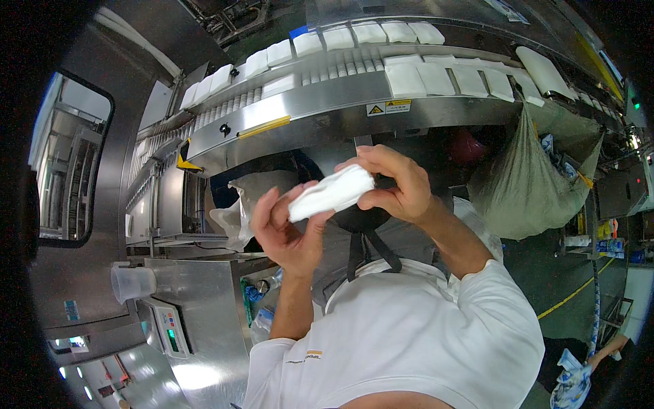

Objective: The person picks up white rectangular blocks from a stainless steel table, places them individually on a digital scale to check their weight, and then transfers them onto a moving conveyor belt.

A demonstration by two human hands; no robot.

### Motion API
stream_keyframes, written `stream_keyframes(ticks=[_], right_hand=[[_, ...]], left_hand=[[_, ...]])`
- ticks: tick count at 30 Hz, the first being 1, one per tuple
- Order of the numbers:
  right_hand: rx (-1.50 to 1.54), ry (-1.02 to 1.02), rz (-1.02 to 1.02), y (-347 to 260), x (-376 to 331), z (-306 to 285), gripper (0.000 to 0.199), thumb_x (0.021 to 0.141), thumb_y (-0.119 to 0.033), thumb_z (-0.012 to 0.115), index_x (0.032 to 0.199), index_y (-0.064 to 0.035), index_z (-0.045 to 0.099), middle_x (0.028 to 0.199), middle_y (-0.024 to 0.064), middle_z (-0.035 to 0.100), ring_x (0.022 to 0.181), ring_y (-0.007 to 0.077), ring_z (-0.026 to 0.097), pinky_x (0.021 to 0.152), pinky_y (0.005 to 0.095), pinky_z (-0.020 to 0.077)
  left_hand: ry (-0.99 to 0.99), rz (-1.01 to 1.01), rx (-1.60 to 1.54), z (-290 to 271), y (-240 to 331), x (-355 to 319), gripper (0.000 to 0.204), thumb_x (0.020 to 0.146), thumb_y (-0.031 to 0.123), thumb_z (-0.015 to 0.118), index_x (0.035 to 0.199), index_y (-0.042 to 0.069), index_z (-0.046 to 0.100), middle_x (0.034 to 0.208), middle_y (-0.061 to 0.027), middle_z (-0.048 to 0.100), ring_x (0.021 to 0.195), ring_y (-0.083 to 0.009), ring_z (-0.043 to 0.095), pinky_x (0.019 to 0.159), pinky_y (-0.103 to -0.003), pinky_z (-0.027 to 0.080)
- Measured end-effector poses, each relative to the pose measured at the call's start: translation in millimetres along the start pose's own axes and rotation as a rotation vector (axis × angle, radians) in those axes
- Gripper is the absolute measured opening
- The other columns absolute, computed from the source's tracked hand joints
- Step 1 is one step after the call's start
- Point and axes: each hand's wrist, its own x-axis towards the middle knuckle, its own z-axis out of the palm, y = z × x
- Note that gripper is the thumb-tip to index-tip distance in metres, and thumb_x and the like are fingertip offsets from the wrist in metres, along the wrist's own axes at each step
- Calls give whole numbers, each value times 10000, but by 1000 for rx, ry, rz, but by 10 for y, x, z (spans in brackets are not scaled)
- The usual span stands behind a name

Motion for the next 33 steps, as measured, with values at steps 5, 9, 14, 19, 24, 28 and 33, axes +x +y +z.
stream_keyframes(ticks=[5, 9, 14, 19, 24, 28, 33], right_hand=[[349, 141, 527, -158, 6, 60, 947, 953, -781, 477, 1479, 6, 463, 1183, 125, 704, 999, 211, 693, 828, 314, 553], [838, -34, 948, -391, 17, 29, 847, 1020, -752, 368, 1372, -1, 543, 1086, 114, 707, 877, 179, 694, 673, 292, 544], [558, -116, 1010, -471, 150, 21, 423, 1115, -418, 487, 1214, -23, 602, 888, 69, 670, 682, 109, 628, 554, 259, 488], [418, -87, 882, -503, 189, -25, 358, 1110, -305, 536, 1281, 6, 584, 870, 31, 639, 672, 74, 580, 557, 240, 462], [297, -97, 851, -482, 180, -19, 375, 1098, -312, 575, 1293, 9, 584, 872, 21, 633, 665, 64, 565, 557, 235, 458], [89, -140, 819, -486, 167, -10, 384, 1087, -309, 598, 1295, 13, 596, 849, 22, 649, 657, 61, 571, 552, 238, 464], [258, -101, 973, -432, 125, -88, 394, 1074, -308, 617, 1298, 17, 607, 847, 43, 692, 692, 70, 627, 568, 242, 505]], left_hand=[[-119, 417, 252, -234, -36, 196, 631, 794, -69, 747, 1354, -5, 464, 1087, -236, 758, 961, -395, 757, 792, -419, 641], [-355, 491, 436, -333, -35, 307, 128, 884, 2, 641, 1010, -14, 643, 1046, -186, 776, 964, -389, 746, 793, -437, 649], [-398, 569, 350, -347, -98, 315, 268, 877, -57, 612, 1144, -43, 629, 1103, -221, 759, 1031, -396, 734, 879, -469, 622], [56, -72, -12, -156, -179, 24, 753, 953, 172, 655, 1570, -30, 274, 1551, -295, 443, 1415, -353, 507, 1183, -466, 386], [62, -915, -826, -168, -58, -178, 807, 911, 310, 751, 1542, -25, 375, 1461, -206, 526, 1297, -269, 593, 1070, -359, 491], [53, -957, -641, -115, -24, -109, 688, 884, 102, 815, 1442, -44, 439, 1269, -186, 667, 1140, -229, 669, 941, -354, 577], [32, -1071, -629, -76, -65, 38, 640, 898, 99, 826, 1395, -56, 454, 1169, -187, 706, 1027, -216, 711, 877, -335, 598]])
